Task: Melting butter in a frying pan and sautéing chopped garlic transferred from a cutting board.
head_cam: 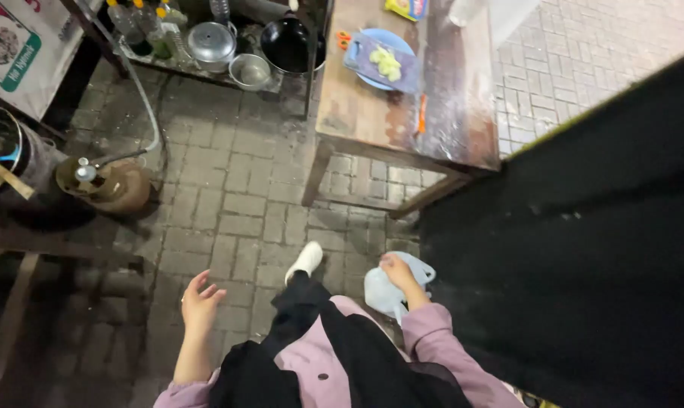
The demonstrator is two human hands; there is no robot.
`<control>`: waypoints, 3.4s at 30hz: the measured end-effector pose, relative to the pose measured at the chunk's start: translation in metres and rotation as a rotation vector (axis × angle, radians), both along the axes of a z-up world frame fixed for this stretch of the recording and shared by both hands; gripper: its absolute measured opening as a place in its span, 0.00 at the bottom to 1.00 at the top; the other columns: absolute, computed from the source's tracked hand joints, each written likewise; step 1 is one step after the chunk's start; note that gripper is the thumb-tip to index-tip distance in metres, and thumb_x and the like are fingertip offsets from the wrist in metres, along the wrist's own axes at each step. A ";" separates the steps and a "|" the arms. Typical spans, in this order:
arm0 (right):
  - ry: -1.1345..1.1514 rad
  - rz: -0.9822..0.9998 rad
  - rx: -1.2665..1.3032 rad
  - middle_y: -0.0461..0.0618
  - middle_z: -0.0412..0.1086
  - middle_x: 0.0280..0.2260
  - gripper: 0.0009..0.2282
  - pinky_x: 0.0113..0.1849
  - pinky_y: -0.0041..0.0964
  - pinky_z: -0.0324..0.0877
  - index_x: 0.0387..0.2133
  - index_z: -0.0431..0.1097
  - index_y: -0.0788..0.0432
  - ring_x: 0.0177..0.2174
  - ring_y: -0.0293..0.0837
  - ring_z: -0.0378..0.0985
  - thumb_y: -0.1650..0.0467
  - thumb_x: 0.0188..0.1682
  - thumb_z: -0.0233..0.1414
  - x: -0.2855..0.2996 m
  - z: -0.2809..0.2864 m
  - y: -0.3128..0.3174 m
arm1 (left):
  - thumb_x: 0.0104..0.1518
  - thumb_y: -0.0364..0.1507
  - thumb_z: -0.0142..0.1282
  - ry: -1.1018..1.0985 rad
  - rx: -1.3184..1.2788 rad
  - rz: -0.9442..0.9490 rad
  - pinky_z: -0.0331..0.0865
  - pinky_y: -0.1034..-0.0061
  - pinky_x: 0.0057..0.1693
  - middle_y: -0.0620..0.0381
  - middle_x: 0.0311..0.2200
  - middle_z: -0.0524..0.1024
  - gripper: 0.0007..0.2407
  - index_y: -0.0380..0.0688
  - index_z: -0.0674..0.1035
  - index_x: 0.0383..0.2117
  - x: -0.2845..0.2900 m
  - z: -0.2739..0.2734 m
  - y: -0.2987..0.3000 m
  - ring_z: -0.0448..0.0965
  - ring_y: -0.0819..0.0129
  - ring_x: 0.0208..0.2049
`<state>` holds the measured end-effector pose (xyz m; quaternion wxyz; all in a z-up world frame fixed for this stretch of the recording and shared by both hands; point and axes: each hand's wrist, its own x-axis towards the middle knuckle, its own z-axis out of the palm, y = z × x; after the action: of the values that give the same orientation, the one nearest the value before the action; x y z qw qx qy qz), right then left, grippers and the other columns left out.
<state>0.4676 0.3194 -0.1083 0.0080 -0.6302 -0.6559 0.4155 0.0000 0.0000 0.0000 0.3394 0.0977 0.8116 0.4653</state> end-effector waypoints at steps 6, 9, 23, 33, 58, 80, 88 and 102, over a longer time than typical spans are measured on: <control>0.097 0.190 -0.017 0.44 0.79 0.43 0.14 0.47 0.44 0.74 0.51 0.73 0.39 0.48 0.47 0.80 0.60 0.52 0.56 -0.179 0.078 0.106 | 0.58 0.23 0.67 0.000 0.024 -0.081 0.74 0.58 0.51 0.37 0.42 0.79 0.18 0.38 0.79 0.55 -0.090 0.065 0.128 0.84 0.51 0.41; 0.130 0.338 -0.067 0.44 0.79 0.42 0.14 0.47 0.42 0.74 0.51 0.73 0.41 0.47 0.46 0.81 0.60 0.52 0.57 -0.253 0.109 0.150 | 0.57 0.26 0.68 -0.022 -0.018 -0.068 0.75 0.60 0.45 0.40 0.34 0.82 0.14 0.43 0.83 0.50 -0.133 0.100 0.190 0.84 0.55 0.33; 0.285 0.472 0.023 0.57 0.76 0.47 0.14 0.53 0.49 0.72 0.55 0.69 0.49 0.50 0.57 0.77 0.64 0.57 0.51 -0.551 0.256 0.388 | 0.53 0.29 0.68 0.136 -0.041 -0.160 0.75 0.61 0.51 0.47 0.35 0.83 0.22 0.48 0.79 0.57 -0.418 0.054 0.443 0.84 0.57 0.40; 0.156 0.012 0.239 0.65 0.77 0.36 0.09 0.45 0.58 0.73 0.44 0.76 0.57 0.42 0.65 0.79 0.67 0.54 0.53 -0.590 0.261 0.499 | 0.73 0.30 0.45 -0.156 0.378 -0.371 0.78 0.61 0.51 0.38 0.41 0.78 0.13 0.36 0.72 0.58 -0.607 0.154 0.779 0.81 0.57 0.42; 0.760 -1.769 0.086 0.65 0.67 0.44 0.31 0.32 0.59 0.75 0.56 0.62 0.60 0.33 0.58 0.75 0.67 0.39 0.67 -0.448 0.168 0.857 | 0.73 0.33 0.53 -0.121 0.184 -0.452 0.68 0.69 0.30 0.38 0.19 0.74 0.11 0.36 0.76 0.40 -0.583 0.198 0.935 0.78 0.55 0.18; 0.691 -1.595 0.705 0.51 0.78 0.37 0.28 0.36 0.53 0.83 0.46 0.70 0.52 0.35 0.54 0.86 0.79 0.30 0.69 -0.409 0.156 0.810 | 0.68 0.32 0.54 -0.347 0.313 -0.465 0.69 0.72 0.25 0.43 0.15 0.71 0.09 0.36 0.74 0.38 -0.596 0.216 0.950 0.74 0.59 0.14; 0.883 -1.346 1.124 0.53 0.80 0.37 0.25 0.38 0.51 0.86 0.43 0.76 0.53 0.36 0.55 0.88 0.86 0.33 0.70 -0.448 0.320 0.657 | 0.70 0.38 0.51 -0.443 0.304 -0.646 0.80 0.61 0.33 0.32 0.26 0.78 0.15 0.37 0.72 0.49 -0.630 0.211 0.941 0.84 0.50 0.25; 0.737 -0.614 0.589 0.43 0.75 0.28 0.19 0.31 0.27 0.75 0.35 0.74 0.57 0.27 0.35 0.80 0.78 0.32 0.72 -0.742 0.472 0.578 | 0.65 0.30 0.60 0.340 0.711 -0.900 0.69 0.56 0.61 0.45 0.52 0.72 0.18 0.39 0.74 0.60 -0.663 0.338 0.897 0.73 0.46 0.58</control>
<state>-0.2744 0.8974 0.3637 0.5327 -0.5766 -0.4844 0.3863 -0.6630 0.8968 0.3383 0.3147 0.6126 0.5279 0.4969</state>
